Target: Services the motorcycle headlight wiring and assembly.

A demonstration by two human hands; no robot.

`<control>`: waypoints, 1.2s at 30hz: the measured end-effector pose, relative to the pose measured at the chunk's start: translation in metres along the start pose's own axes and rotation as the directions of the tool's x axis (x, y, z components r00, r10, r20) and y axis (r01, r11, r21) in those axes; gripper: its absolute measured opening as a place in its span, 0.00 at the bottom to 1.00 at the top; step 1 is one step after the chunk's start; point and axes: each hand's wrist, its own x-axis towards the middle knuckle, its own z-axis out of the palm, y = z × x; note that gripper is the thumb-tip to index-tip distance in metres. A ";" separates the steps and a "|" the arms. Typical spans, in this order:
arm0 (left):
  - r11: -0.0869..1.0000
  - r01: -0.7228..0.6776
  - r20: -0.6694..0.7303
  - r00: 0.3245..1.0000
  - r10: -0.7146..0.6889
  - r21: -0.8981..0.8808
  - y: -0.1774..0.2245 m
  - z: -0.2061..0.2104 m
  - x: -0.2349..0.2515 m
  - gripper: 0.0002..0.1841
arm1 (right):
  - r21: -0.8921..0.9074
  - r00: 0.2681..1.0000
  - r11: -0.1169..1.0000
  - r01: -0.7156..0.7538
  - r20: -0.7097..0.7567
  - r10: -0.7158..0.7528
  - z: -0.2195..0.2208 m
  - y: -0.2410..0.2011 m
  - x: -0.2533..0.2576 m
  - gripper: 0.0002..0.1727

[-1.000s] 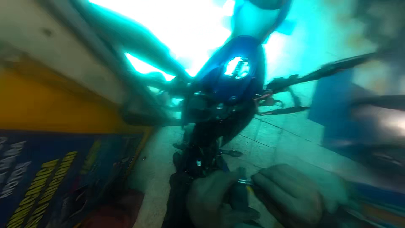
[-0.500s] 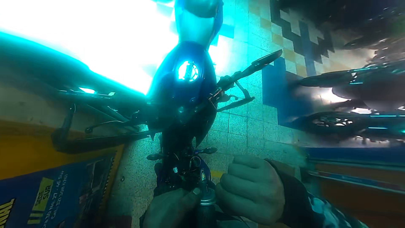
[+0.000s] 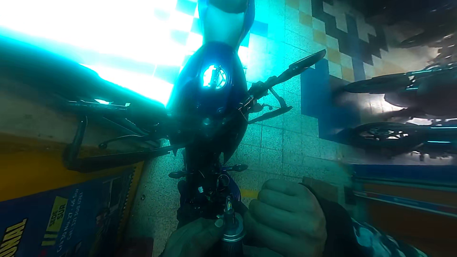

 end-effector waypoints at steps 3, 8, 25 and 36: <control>0.999 -0.024 -0.032 0.999 0.025 0.048 -0.017 -0.005 -0.011 0.33 | 0.018 0.993 0.993 -0.118 0.028 0.117 0.012 0.001 -0.009 0.10; 0.974 0.227 -0.102 0.969 -0.225 0.008 -0.056 -0.044 -0.041 0.38 | 0.067 0.831 0.845 -0.531 0.238 0.503 0.092 0.017 -0.072 0.16; 0.748 0.640 -0.015 0.758 -0.652 -0.178 -0.144 -0.027 -0.133 0.34 | -0.182 0.037 0.767 -0.616 0.965 0.259 0.334 0.021 -0.078 0.19; 0.550 0.791 0.332 0.460 -0.823 0.266 -0.217 0.053 -0.135 0.32 | 0.014 0.607 0.879 -0.476 0.728 0.317 0.268 0.076 -0.180 0.26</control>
